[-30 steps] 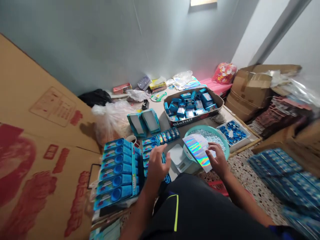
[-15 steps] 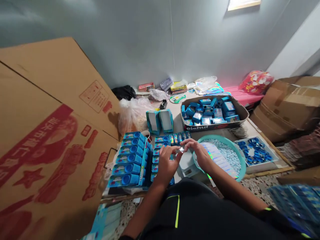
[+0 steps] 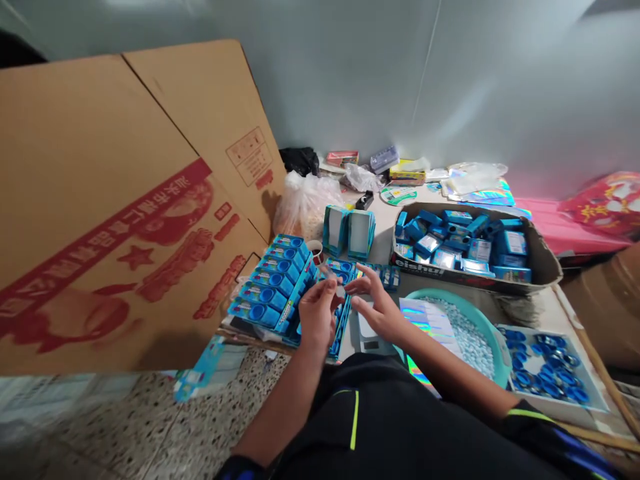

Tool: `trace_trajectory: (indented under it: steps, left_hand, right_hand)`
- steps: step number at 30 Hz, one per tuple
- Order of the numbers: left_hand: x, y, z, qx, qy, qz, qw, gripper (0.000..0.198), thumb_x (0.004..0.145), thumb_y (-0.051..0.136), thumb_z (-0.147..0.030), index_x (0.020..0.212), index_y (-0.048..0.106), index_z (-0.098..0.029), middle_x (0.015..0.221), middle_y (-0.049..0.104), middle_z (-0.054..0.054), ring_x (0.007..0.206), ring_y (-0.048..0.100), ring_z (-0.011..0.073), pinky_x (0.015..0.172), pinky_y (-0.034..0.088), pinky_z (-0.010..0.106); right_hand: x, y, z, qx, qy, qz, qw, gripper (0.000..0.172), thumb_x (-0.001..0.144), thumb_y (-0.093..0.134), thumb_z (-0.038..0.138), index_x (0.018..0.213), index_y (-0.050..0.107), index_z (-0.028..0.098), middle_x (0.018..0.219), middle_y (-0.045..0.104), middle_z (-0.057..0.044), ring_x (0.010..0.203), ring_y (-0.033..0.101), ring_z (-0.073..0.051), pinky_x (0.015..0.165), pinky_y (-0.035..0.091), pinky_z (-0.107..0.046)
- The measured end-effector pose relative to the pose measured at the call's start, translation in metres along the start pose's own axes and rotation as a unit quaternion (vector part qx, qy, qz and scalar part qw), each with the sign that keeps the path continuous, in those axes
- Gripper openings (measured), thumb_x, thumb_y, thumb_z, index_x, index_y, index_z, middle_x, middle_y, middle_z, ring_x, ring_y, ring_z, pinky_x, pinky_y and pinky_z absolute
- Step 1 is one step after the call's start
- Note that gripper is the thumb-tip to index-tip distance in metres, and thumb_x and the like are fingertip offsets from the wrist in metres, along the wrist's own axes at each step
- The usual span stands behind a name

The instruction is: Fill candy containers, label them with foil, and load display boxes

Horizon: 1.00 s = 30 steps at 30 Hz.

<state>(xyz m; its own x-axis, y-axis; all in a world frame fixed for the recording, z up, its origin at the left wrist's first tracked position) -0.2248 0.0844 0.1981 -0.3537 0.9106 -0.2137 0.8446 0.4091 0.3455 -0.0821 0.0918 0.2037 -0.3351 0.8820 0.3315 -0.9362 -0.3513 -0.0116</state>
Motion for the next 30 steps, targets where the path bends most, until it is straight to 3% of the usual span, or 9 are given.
trace_trajectory:
  steps: [3,6,8,11,14,19,21,25,30]
  left_hand:
    - [-0.001,0.000,0.004,-0.038,0.002,-0.013,0.999,0.039,0.059,0.092,-0.044,0.077,0.072,-0.015,0.073,0.068,0.001,0.066,0.060,0.0116,0.064,0.053,0.025]
    - [0.004,-0.004,0.008,-0.029,0.007,-0.030,0.999,0.039,0.062,0.091,-0.039,0.085,0.073,-0.015,0.068,0.064,-0.002,0.056,0.053,0.0068,0.053,0.043,0.019]
    - [0.010,-0.006,0.009,-0.016,0.007,-0.033,0.999,0.051,0.063,0.091,-0.038,0.104,0.072,-0.015,0.064,0.059,-0.005,0.050,0.044,0.0036,0.047,0.034,0.017]
    - [0.019,-0.004,0.006,0.016,0.013,-0.017,1.000,0.076,0.061,0.092,-0.043,0.128,0.064,-0.017,0.065,0.057,-0.008,0.047,0.038,0.0016,0.045,0.029,0.015]
    - [0.030,0.000,0.005,0.056,0.002,0.013,0.998,0.073,0.059,0.091,-0.051,0.118,0.068,-0.014,0.071,0.062,-0.005,0.045,0.034,0.0006,0.043,0.025,0.016]
    - [0.050,0.004,-0.005,0.172,0.041,0.061,0.982,0.053,0.060,0.091,-0.047,0.093,0.067,-0.013,0.079,0.068,0.001,0.061,0.055,0.0069,0.054,0.039,0.017]
    - [0.056,0.003,-0.010,0.193,0.059,0.070,0.977,0.059,0.061,0.091,-0.044,0.104,0.063,-0.014,0.087,0.071,0.003,0.065,0.058,0.0076,0.056,0.041,0.017]
    - [0.065,-0.002,-0.009,0.178,0.012,0.087,0.980,0.085,0.062,0.090,-0.045,0.131,0.050,-0.016,0.090,0.074,0.005,0.056,0.056,0.0081,0.047,0.035,0.017]
    - [0.076,-0.009,-0.014,0.223,0.056,0.091,0.969,0.069,0.068,0.087,-0.043,0.123,0.057,-0.014,0.088,0.075,0.007,0.077,0.069,0.0161,0.068,0.050,0.023]
  right_hand:
    - [0.012,0.012,0.001,0.014,-0.011,-0.005,1.000,0.052,0.100,0.059,0.047,0.144,0.040,0.027,0.102,0.065,-0.005,0.094,0.064,-0.021,0.089,0.053,-0.042]
    - [0.026,0.016,0.002,-0.004,-0.017,-0.025,1.000,0.033,0.099,0.059,0.050,0.117,0.061,0.023,0.088,0.065,-0.004,0.079,0.062,-0.020,0.075,0.053,-0.038]
    - [0.034,0.015,0.001,-0.012,-0.016,-0.039,0.999,0.030,0.099,0.058,0.050,0.104,0.067,0.022,0.082,0.065,-0.003,0.073,0.060,-0.020,0.069,0.052,-0.036]
    - [0.041,0.011,-0.003,-0.013,-0.009,-0.058,0.998,0.029,0.098,0.058,0.046,0.103,0.070,0.020,0.077,0.065,-0.003,0.069,0.059,-0.019,0.065,0.050,-0.034]
    - [0.042,0.007,-0.007,-0.024,-0.003,-0.064,0.998,0.026,0.096,0.057,0.038,0.101,0.072,0.018,0.075,0.065,-0.003,0.067,0.058,-0.019,0.064,0.048,-0.032]
    - [0.043,0.001,-0.013,-0.090,0.012,-0.055,0.994,0.022,0.092,0.055,0.029,0.098,0.072,0.017,0.072,0.063,-0.003,0.065,0.055,-0.017,0.060,0.042,-0.028]
    - [0.044,0.000,-0.015,-0.109,0.017,-0.041,0.993,0.023,0.090,0.053,0.025,0.101,0.071,0.016,0.072,0.063,-0.002,0.064,0.054,-0.016,0.057,0.040,-0.027]
    - [0.044,-0.001,-0.018,-0.121,0.007,-0.008,0.993,0.027,0.089,0.052,0.022,0.109,0.070,0.017,0.074,0.062,-0.001,0.066,0.053,-0.015,0.057,0.037,-0.026]
    - [0.048,-0.011,-0.027,-0.101,0.022,-0.010,0.995,0.021,0.093,0.052,0.025,0.100,0.071,0.018,0.078,0.065,-0.003,0.073,0.058,-0.017,0.066,0.043,-0.028]
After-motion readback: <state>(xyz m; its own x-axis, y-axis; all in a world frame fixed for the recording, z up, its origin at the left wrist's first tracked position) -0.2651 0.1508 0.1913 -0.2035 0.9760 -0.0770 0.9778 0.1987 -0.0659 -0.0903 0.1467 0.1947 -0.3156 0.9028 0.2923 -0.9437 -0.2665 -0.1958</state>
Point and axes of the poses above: each hand's wrist, its own x-axis towards the middle knuckle, its own y-axis out of the palm, z = x × y, the point moved 7 cm from there along x, towards the middle knuckle
